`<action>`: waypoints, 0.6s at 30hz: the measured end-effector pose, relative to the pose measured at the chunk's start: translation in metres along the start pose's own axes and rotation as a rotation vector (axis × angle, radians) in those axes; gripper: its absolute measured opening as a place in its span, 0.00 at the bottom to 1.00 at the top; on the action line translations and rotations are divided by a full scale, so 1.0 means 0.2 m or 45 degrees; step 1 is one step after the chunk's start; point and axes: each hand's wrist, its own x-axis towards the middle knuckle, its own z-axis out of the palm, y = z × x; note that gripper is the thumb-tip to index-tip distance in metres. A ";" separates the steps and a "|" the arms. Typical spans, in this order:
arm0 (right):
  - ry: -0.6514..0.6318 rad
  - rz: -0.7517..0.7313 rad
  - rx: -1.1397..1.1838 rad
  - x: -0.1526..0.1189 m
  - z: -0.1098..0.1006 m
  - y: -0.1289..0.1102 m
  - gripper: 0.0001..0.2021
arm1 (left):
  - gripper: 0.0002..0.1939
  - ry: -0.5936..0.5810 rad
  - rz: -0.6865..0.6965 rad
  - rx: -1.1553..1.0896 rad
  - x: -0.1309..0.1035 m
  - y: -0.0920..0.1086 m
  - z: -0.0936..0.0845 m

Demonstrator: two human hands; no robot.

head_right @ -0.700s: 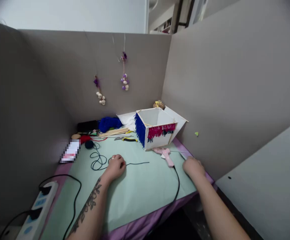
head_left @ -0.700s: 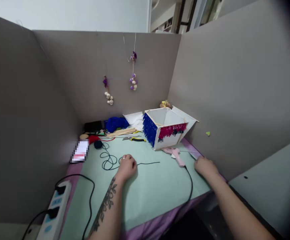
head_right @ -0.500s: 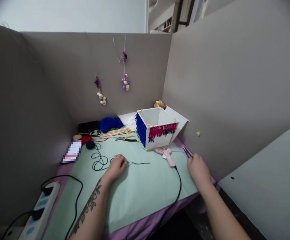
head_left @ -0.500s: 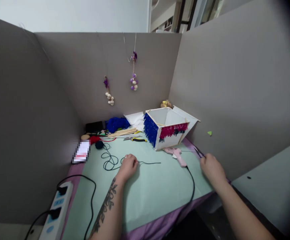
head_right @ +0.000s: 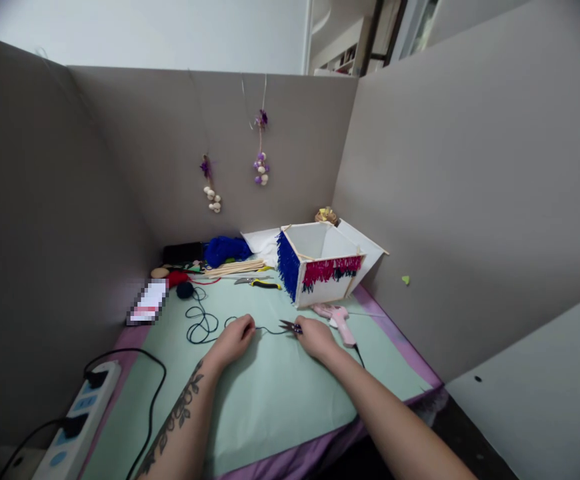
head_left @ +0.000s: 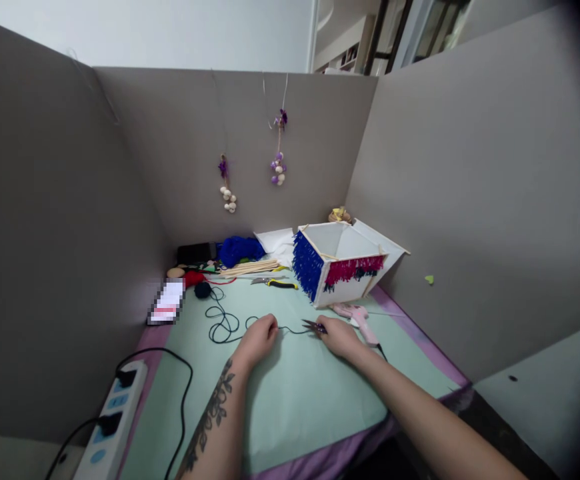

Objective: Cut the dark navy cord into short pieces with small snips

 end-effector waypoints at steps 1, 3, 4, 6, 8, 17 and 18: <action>0.043 0.004 -0.005 0.03 -0.02 -0.01 0.09 | 0.05 0.005 -0.019 0.016 0.00 0.00 0.00; 0.127 0.063 0.004 0.09 -0.05 -0.03 0.11 | 0.05 0.018 -0.097 0.059 0.00 -0.01 -0.01; 0.133 0.093 0.024 0.11 -0.06 -0.04 0.11 | 0.06 0.021 -0.144 0.084 0.00 -0.01 -0.02; 0.110 0.123 0.131 0.12 -0.08 -0.05 0.11 | 0.07 0.016 -0.201 0.125 0.00 -0.02 -0.02; 0.119 0.128 0.374 0.09 -0.07 -0.05 0.12 | 0.08 0.006 -0.193 0.141 -0.01 -0.02 -0.02; -0.244 0.437 1.732 -0.26 0.03 -0.15 0.15 | 0.05 -0.051 -0.126 0.176 -0.01 -0.01 0.00; -0.306 0.480 1.784 -0.27 0.05 -0.17 0.15 | 0.05 -0.070 -0.127 0.200 -0.01 0.00 0.00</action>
